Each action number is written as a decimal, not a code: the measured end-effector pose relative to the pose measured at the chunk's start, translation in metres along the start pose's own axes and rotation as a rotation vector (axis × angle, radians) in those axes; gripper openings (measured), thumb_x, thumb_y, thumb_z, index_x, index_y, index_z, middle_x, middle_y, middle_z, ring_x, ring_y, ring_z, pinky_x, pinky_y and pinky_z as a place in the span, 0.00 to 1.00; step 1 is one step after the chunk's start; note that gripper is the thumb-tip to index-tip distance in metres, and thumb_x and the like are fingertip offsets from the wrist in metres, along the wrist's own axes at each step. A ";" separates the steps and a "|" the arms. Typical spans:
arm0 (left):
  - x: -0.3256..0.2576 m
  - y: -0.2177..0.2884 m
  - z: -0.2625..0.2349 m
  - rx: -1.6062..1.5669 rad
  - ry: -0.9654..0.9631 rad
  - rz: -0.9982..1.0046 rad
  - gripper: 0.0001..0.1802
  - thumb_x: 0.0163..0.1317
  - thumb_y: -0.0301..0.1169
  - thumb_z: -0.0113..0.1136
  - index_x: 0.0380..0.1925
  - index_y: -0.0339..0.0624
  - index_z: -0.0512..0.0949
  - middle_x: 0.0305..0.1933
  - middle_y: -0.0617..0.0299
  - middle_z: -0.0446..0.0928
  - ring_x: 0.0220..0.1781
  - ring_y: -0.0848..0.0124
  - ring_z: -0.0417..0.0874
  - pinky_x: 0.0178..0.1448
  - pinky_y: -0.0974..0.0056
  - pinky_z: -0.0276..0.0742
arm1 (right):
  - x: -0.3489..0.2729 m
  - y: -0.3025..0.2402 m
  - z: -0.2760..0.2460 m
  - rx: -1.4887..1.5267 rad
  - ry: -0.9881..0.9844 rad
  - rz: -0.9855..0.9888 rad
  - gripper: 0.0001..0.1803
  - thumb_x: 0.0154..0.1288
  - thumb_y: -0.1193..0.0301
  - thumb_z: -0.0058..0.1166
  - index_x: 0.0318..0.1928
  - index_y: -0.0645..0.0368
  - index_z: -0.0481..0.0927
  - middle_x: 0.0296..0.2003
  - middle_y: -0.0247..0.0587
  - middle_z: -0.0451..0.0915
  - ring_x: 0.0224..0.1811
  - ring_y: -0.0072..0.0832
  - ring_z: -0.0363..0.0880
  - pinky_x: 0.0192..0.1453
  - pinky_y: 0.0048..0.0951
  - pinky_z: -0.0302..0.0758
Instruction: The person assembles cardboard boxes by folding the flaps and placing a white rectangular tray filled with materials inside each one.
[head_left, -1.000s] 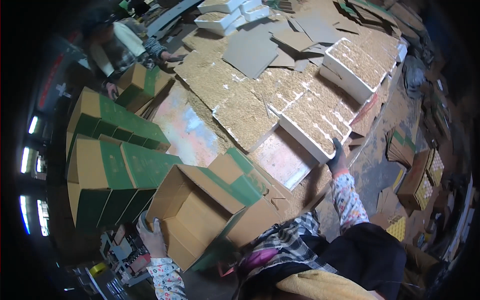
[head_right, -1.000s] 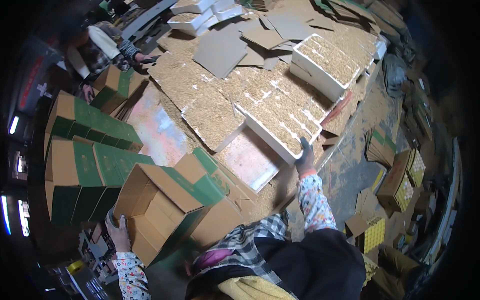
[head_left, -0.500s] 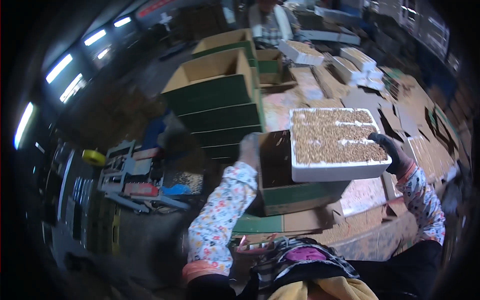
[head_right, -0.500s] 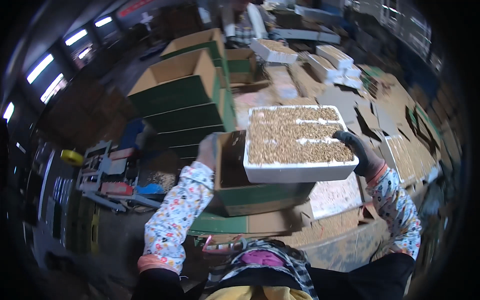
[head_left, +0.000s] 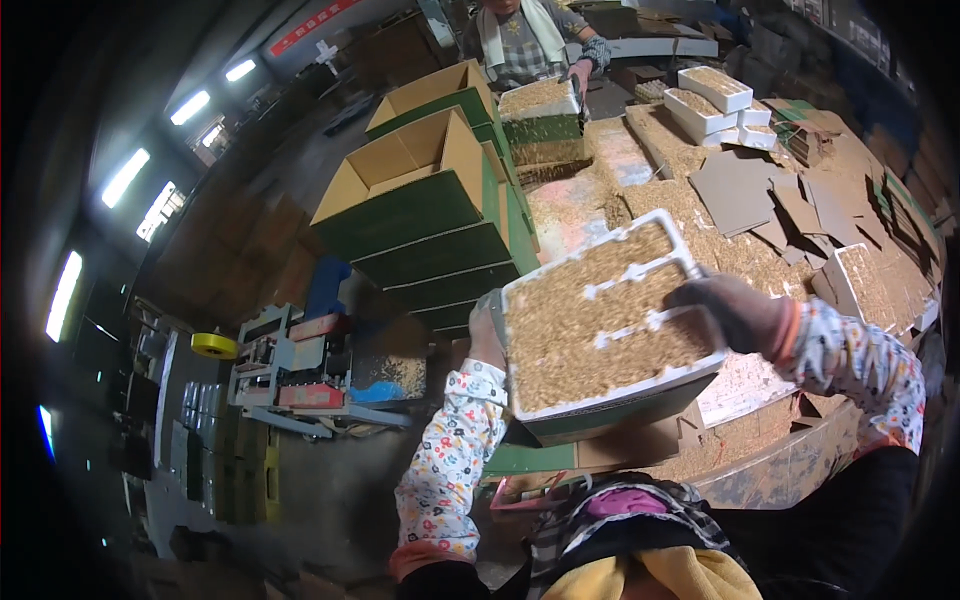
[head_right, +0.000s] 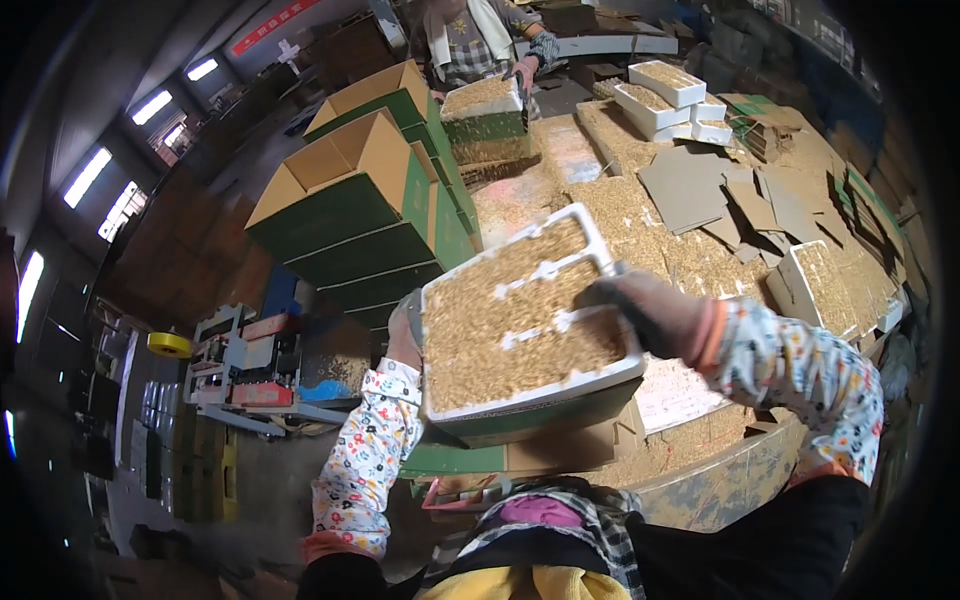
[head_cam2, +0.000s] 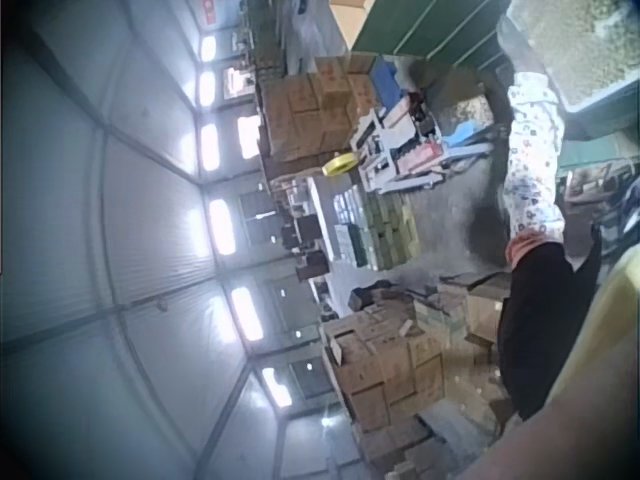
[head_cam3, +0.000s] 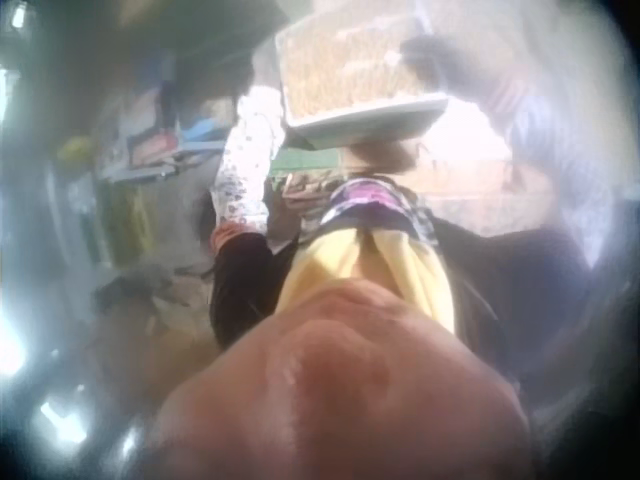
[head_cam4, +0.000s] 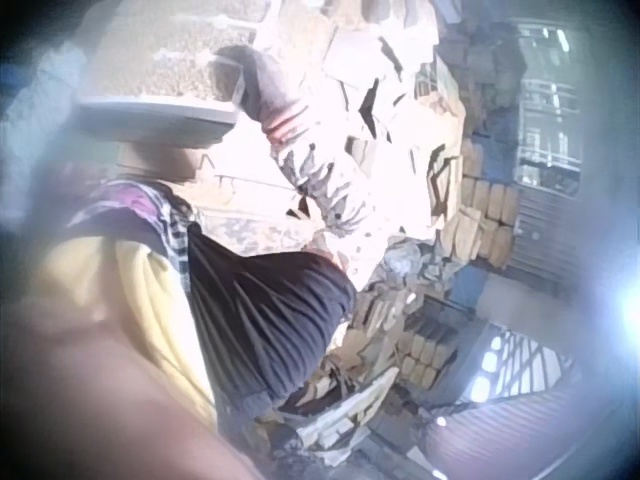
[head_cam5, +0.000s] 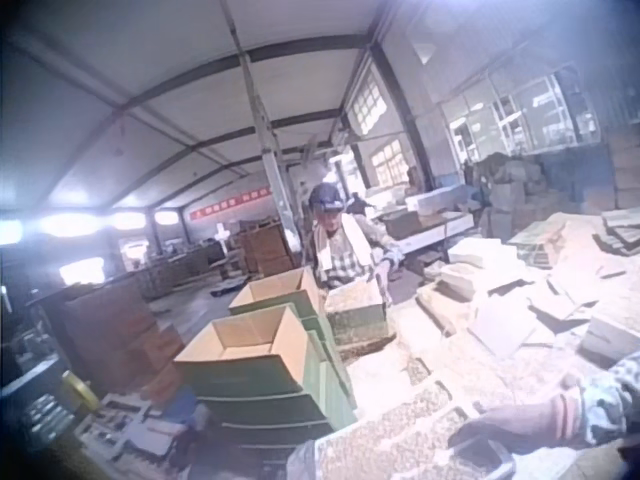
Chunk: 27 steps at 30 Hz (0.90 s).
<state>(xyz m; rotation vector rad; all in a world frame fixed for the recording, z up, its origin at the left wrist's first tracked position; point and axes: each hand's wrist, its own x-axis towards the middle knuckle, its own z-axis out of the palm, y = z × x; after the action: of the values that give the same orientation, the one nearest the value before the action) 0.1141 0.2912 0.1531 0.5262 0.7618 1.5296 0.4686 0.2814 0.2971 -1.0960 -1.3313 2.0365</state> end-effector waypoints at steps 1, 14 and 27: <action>-0.010 0.003 0.021 0.001 -0.015 -0.017 0.13 0.65 0.33 0.47 0.37 0.35 0.76 0.37 0.53 0.80 0.34 0.61 0.82 0.39 0.56 0.80 | 0.009 0.016 -0.002 0.027 0.002 0.038 0.11 0.62 0.68 0.50 0.40 0.62 0.76 0.27 0.39 0.75 0.26 0.26 0.74 0.27 0.26 0.72; 0.011 -0.038 0.106 2.014 0.035 0.376 0.37 0.52 0.29 0.61 0.62 0.35 0.59 0.58 0.39 0.67 0.58 0.45 0.69 0.61 0.53 0.66 | 0.023 0.048 -0.119 -0.691 0.381 -1.086 0.34 0.59 0.62 0.55 0.63 0.59 0.59 0.62 0.55 0.60 0.65 0.46 0.60 0.67 0.40 0.61; 0.042 -0.091 0.215 1.968 0.280 -0.014 0.35 0.56 0.42 0.61 0.56 0.25 0.63 0.54 0.36 0.68 0.56 0.49 0.71 0.63 0.55 0.64 | 0.076 0.117 -0.739 -1.585 1.760 0.113 0.29 0.57 0.61 0.51 0.59 0.58 0.68 0.57 0.48 0.70 0.63 0.41 0.64 0.67 0.42 0.59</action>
<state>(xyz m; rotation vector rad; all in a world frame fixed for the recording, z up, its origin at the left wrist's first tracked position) 0.3268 0.3655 0.2270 1.6524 2.3721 0.3265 1.0355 0.6813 0.0076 -2.3868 -1.3363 -0.8250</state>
